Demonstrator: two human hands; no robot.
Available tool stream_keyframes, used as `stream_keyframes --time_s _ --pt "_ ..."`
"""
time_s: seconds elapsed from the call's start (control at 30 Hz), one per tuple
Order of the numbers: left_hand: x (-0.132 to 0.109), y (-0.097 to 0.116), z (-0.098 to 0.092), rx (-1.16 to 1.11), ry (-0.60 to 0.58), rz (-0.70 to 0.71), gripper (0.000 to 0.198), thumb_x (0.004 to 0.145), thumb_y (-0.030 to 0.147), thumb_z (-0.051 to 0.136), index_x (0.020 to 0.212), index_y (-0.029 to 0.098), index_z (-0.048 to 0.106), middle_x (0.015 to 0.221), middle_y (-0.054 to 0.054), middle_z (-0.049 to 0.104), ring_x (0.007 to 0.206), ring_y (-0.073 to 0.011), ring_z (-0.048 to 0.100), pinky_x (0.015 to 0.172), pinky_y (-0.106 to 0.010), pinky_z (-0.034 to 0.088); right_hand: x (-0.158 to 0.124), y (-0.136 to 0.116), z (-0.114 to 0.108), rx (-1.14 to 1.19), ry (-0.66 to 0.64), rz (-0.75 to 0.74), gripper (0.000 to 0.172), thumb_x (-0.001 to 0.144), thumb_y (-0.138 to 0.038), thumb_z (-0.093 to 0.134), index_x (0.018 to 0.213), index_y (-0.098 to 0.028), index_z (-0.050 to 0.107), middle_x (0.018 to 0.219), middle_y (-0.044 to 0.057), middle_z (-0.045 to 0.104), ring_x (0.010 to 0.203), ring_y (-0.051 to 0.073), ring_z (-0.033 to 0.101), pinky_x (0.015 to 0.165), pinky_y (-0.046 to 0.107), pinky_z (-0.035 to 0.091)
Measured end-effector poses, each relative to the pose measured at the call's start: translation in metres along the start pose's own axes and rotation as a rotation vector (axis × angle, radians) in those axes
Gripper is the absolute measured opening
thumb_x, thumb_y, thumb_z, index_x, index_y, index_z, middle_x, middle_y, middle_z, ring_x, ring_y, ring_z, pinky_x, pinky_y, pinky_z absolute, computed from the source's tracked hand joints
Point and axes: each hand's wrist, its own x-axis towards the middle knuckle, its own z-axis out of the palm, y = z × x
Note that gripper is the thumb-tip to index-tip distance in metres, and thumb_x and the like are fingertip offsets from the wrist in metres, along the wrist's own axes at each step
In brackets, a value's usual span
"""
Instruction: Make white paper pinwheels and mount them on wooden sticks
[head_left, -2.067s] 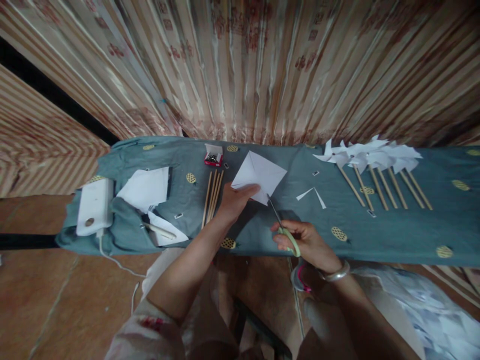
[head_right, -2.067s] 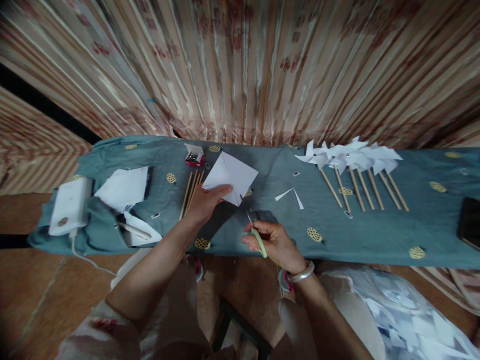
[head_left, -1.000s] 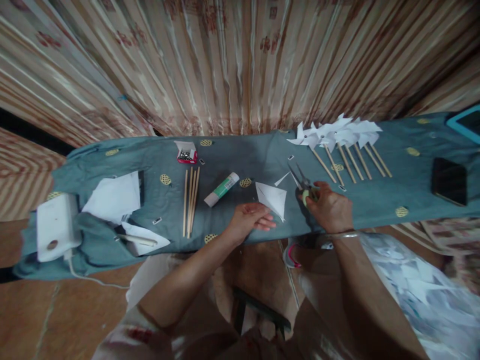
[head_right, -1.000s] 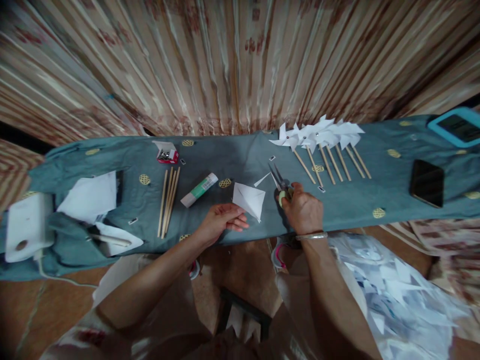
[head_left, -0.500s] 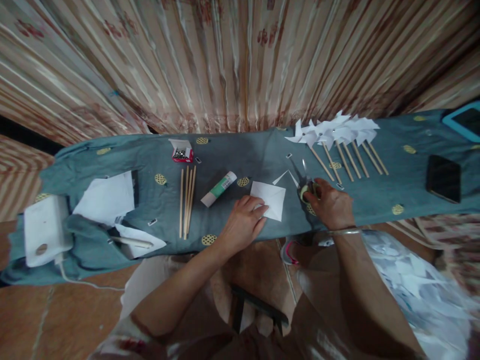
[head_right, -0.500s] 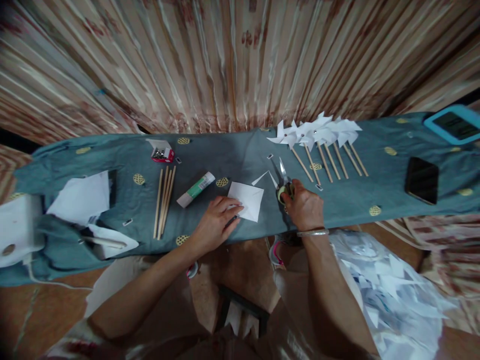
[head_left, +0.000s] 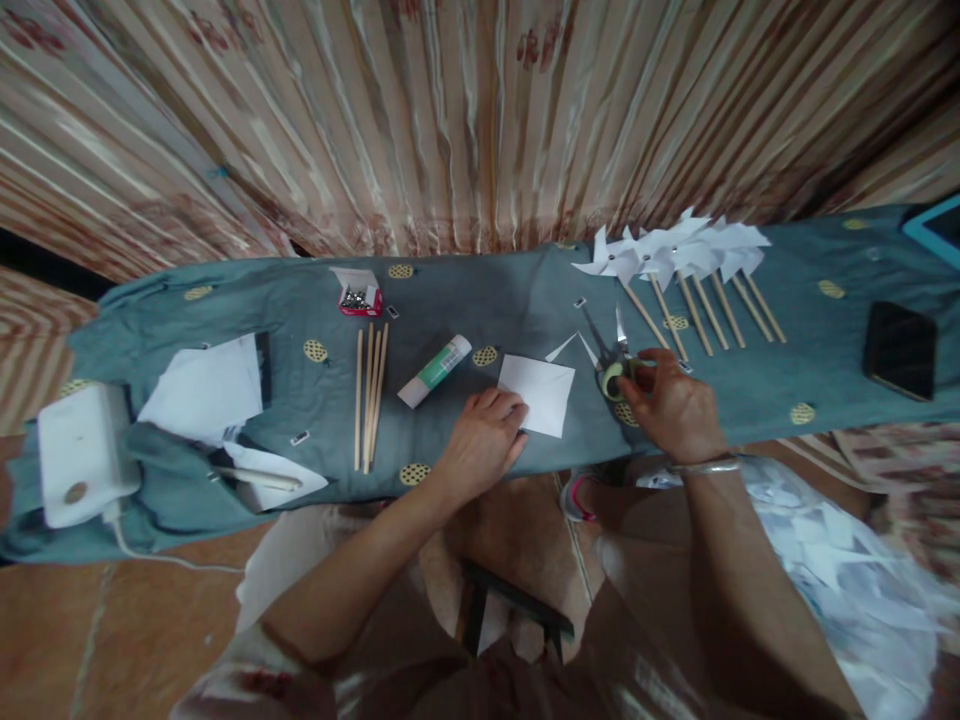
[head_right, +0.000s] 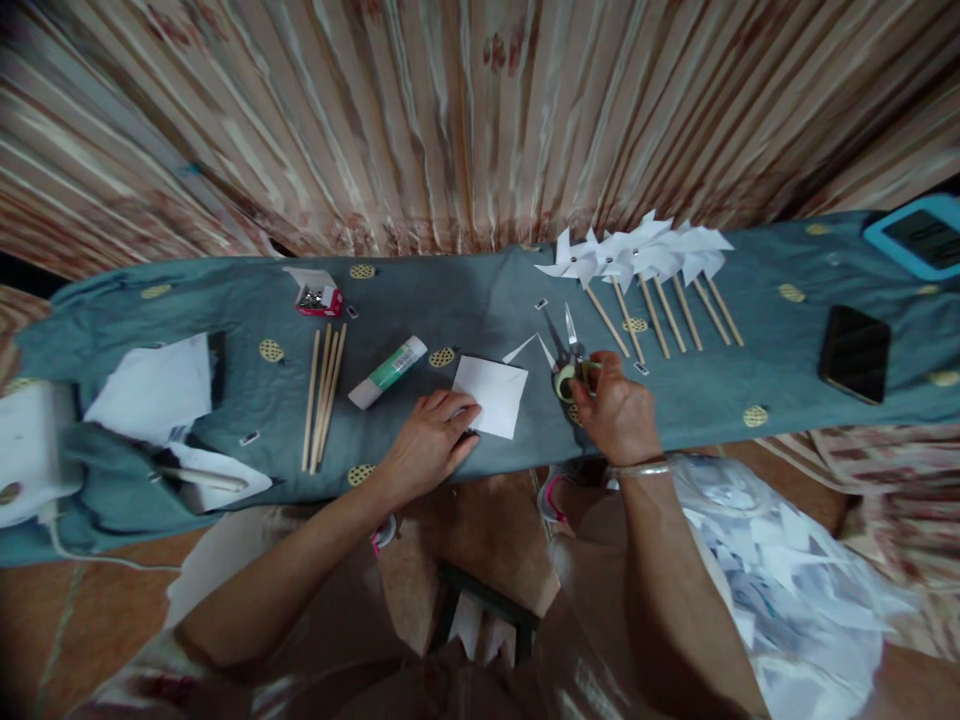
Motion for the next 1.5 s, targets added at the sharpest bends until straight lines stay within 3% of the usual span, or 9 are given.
stream_keyframes --time_s 0.23,0.37,0.5,0.57,0.87,1.5 --pt "0.000 0.000 0.001 -0.001 0.006 -0.003 0.024 0.094 0.024 0.056 0.115 0.012 0.060 0.123 -0.012 0.064 0.115 -0.0282 0.053 0.095 -0.043 0.044 0.001 0.003 0.000 -0.036 -0.001 -0.041 0.031 0.090 -0.033 0.052 0.105 -0.016 0.072 0.098 0.015 0.077 0.085 0.030 0.072 0.071 0.036 0.050" --pt "-0.001 0.001 0.002 -0.003 0.017 0.000 0.023 0.094 0.023 0.057 0.114 0.013 0.060 0.124 -0.012 0.063 0.115 -0.0280 0.053 0.096 -0.044 0.044 -0.003 -0.014 0.002 0.109 0.083 -0.084 0.042 0.094 -0.043 0.049 0.114 -0.012 0.070 0.110 0.018 0.075 0.100 0.032 0.070 0.086 0.042 0.052" --pt "-0.001 0.001 0.002 -0.010 0.022 0.003 0.023 0.094 0.022 0.055 0.115 0.014 0.060 0.123 -0.012 0.063 0.116 -0.0278 0.053 0.096 -0.044 0.044 -0.006 -0.044 0.013 0.364 0.055 -0.190 0.061 0.087 -0.058 0.058 0.127 -0.013 0.060 0.117 0.017 0.072 0.104 0.031 0.069 0.090 0.042 0.054" --pt "-0.001 0.000 0.003 -0.012 0.025 0.008 0.023 0.095 0.023 0.055 0.115 0.014 0.060 0.122 -0.013 0.063 0.116 -0.0279 0.053 0.096 -0.044 0.044 -0.006 -0.054 0.022 0.385 0.052 -0.236 0.068 0.086 -0.059 0.060 0.133 -0.011 0.055 0.120 0.019 0.070 0.110 0.033 0.066 0.095 0.046 0.052" --pt "-0.002 0.000 0.002 -0.022 0.017 0.013 0.024 0.095 0.023 0.055 0.116 0.012 0.060 0.123 -0.013 0.063 0.116 -0.0280 0.053 0.097 -0.044 0.043 0.002 -0.055 0.042 0.338 0.032 -0.297 0.061 0.082 -0.042 0.064 0.133 -0.011 0.054 0.121 0.018 0.069 0.113 0.034 0.062 0.100 0.049 0.048" --pt "-0.010 -0.007 -0.002 0.030 0.040 0.029 0.019 0.096 0.023 0.054 0.105 0.012 0.067 0.115 -0.011 0.069 0.106 -0.0267 0.059 0.095 -0.042 0.041 0.023 -0.043 0.036 0.405 -0.049 -0.287 0.048 0.079 -0.021 0.058 0.126 -0.014 0.059 0.109 0.012 0.074 0.095 0.027 0.068 0.092 0.044 0.054"
